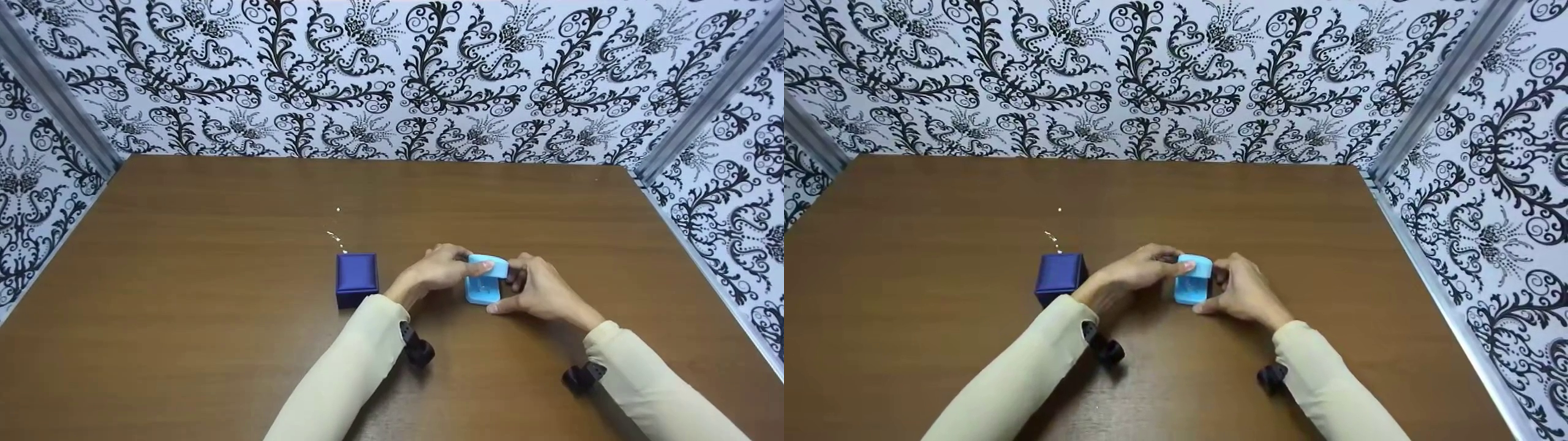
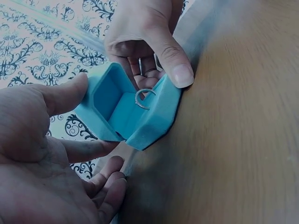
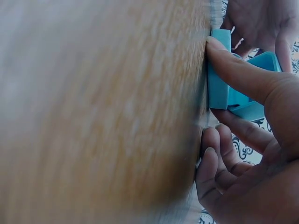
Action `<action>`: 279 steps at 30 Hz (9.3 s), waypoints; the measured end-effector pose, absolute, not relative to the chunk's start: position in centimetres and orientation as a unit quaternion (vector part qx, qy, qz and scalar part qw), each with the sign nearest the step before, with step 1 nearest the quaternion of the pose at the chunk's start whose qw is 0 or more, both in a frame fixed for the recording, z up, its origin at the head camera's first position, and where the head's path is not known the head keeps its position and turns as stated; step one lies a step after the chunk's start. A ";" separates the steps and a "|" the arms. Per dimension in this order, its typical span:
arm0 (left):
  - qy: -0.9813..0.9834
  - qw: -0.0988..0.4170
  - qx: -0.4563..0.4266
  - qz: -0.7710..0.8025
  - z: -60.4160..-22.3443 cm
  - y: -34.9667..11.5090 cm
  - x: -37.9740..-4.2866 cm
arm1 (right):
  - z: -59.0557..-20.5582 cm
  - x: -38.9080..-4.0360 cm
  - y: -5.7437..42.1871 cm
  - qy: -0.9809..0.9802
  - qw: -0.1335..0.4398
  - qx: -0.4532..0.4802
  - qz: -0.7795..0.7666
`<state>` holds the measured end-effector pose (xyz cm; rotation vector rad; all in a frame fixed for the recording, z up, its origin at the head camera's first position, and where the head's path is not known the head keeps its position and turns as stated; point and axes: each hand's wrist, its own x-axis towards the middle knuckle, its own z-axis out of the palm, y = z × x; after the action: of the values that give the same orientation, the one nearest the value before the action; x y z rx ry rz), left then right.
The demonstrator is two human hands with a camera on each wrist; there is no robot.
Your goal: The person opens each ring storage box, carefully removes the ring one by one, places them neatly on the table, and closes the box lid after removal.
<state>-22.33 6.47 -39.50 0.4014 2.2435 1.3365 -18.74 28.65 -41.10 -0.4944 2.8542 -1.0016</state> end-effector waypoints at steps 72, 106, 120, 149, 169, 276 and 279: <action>0.866 0.077 0.153 0.469 -41.0 6.9 -18.6 | -41.2 -18.8 28.7 0.934 0.043 -0.128 -0.331; 0.876 0.048 0.180 0.444 -41.4 8.3 -18.8 | -41.4 -18.7 28.7 0.925 0.044 -0.136 -0.353; 0.859 0.077 0.193 0.468 -40.4 7.9 -18.3 | -41.4 -18.8 28.7 0.927 0.048 -0.136 -0.347; 0.882 0.103 0.234 0.397 -40.4 6.7 -15.8 | -41.4 -18.7 28.7 0.928 0.038 -0.141 -0.342; 0.907 0.122 0.212 0.342 -40.5 7.2 -15.3 | -41.3 -18.7 28.7 0.931 0.046 -0.125 -0.339; 0.832 0.139 0.062 0.533 -40.7 8.4 -20.9 | -41.3 -18.7 28.7 0.928 0.046 -0.143 -0.342; 0.832 0.141 0.060 0.534 -40.6 8.4 -20.9 | -41.3 -18.7 28.7 0.928 0.045 -0.143 -0.341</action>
<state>-20.94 8.43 -40.62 0.1735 2.4012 1.5417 -18.71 28.73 -41.30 -0.4376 2.8348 -1.0416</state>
